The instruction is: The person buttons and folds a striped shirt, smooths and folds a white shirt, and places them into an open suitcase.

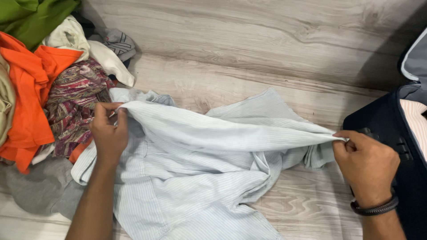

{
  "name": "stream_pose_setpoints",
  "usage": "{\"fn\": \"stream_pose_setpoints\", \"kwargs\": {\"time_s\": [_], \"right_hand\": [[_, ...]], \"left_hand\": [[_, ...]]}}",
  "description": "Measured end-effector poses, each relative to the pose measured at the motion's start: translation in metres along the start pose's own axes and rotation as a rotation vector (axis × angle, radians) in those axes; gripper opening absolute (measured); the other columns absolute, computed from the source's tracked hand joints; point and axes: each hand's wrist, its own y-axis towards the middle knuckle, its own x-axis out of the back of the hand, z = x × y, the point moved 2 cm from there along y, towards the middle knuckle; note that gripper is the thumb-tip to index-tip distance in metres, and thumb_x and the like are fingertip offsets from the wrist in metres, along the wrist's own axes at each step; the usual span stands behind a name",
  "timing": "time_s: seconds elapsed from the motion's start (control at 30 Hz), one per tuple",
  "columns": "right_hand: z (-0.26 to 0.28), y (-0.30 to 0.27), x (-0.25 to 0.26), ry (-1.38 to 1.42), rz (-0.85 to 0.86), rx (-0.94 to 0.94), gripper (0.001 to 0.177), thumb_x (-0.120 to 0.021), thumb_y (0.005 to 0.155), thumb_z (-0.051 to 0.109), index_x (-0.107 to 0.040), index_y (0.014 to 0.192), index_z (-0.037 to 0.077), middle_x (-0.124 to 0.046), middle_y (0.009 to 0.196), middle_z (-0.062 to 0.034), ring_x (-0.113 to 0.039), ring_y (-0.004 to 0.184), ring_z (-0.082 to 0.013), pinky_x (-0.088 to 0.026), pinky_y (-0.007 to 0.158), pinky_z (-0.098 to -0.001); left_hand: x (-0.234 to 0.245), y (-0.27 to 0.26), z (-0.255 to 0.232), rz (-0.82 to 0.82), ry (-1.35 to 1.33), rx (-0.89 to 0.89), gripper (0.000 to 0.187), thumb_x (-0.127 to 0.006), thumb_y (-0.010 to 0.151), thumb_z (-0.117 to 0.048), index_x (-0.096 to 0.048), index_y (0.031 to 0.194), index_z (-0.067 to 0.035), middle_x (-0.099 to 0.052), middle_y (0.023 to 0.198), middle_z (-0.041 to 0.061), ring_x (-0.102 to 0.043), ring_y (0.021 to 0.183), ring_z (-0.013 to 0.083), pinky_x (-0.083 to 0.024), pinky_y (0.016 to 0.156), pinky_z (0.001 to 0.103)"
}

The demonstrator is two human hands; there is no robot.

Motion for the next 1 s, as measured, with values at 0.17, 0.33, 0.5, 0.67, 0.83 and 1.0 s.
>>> {"fn": "stream_pose_setpoints", "kwargs": {"time_s": [0.17, 0.33, 0.5, 0.67, 0.83, 1.0], "right_hand": [[-0.007, 0.057, -0.005, 0.059, 0.057, -0.001, 0.009, -0.075, 0.099, 0.016, -0.082, 0.104, 0.013, -0.066, 0.063, -0.0050, -0.062, 0.050, -0.0173, -0.050, 0.056, -0.0304], [0.025, 0.157, -0.040, 0.393, 0.264, -0.056, 0.014, -0.066, 0.095, 0.009, -0.078, 0.101, 0.004, -0.072, 0.070, -0.0098, -0.074, 0.061, -0.0222, -0.059, 0.063, -0.0333], [0.093, 0.181, -0.067, 0.612, 0.323, 0.411, 0.075, -0.071, 0.088, 0.004, -0.039, 0.155, -0.003, -0.056, 0.144, -0.0260, -0.053, 0.129, -0.0389, -0.047, 0.104, -0.0456], [0.125, 0.094, -0.068, 0.416, 0.585, 0.707, 0.059, -0.060, 0.075, -0.008, -0.062, 0.131, 0.012, -0.065, 0.141, -0.0112, -0.060, 0.132, -0.0296, -0.047, 0.114, -0.0407], [0.099, 0.044, -0.053, 0.304, 0.665, 0.509, 0.065, -0.079, 0.074, 0.011, -0.064, 0.137, 0.010, -0.066, 0.132, -0.0139, -0.058, 0.121, -0.0309, -0.039, 0.106, -0.0455], [0.052, 0.028, -0.040, 0.201, 0.555, 0.243, 0.034, -0.082, 0.078, 0.012, -0.078, 0.111, 0.014, -0.076, 0.108, -0.0008, -0.068, 0.106, -0.0193, -0.052, 0.102, -0.0369]], "left_hand": [[0.001, -0.001, -0.010, 0.020, 0.083, -0.027, 0.011, -0.067, 0.102, 0.001, -0.060, 0.109, 0.005, -0.071, 0.104, 0.016, -0.074, 0.094, 0.0240, -0.060, 0.082, 0.033], [0.002, 0.005, -0.008, -0.044, 0.148, 0.028, 0.011, -0.065, 0.106, -0.001, -0.058, 0.113, 0.004, -0.069, 0.104, 0.017, -0.072, 0.095, 0.0269, -0.058, 0.085, 0.038], [-0.001, 0.014, -0.044, -0.118, 0.401, -0.115, 0.034, -0.066, 0.091, 0.000, -0.054, 0.121, 0.009, -0.059, 0.128, 0.031, -0.054, 0.121, 0.0439, -0.043, 0.102, 0.050], [-0.006, 0.009, -0.072, 0.002, 0.479, -0.230, 0.040, -0.077, 0.084, -0.007, -0.057, 0.117, 0.007, -0.058, 0.123, 0.029, -0.050, 0.121, 0.0439, -0.038, 0.106, 0.051], [-0.031, -0.016, -0.070, 0.492, 0.341, -0.274, 0.021, -0.082, 0.090, -0.020, -0.068, 0.102, -0.011, -0.070, 0.103, 0.005, -0.063, 0.110, 0.0252, -0.045, 0.101, 0.045], [-0.065, -0.035, -0.073, 0.871, 0.342, -0.176, 0.073, -0.082, 0.078, -0.048, -0.056, 0.136, -0.012, -0.051, 0.145, 0.014, -0.042, 0.139, 0.0354, -0.034, 0.110, 0.052]]}}
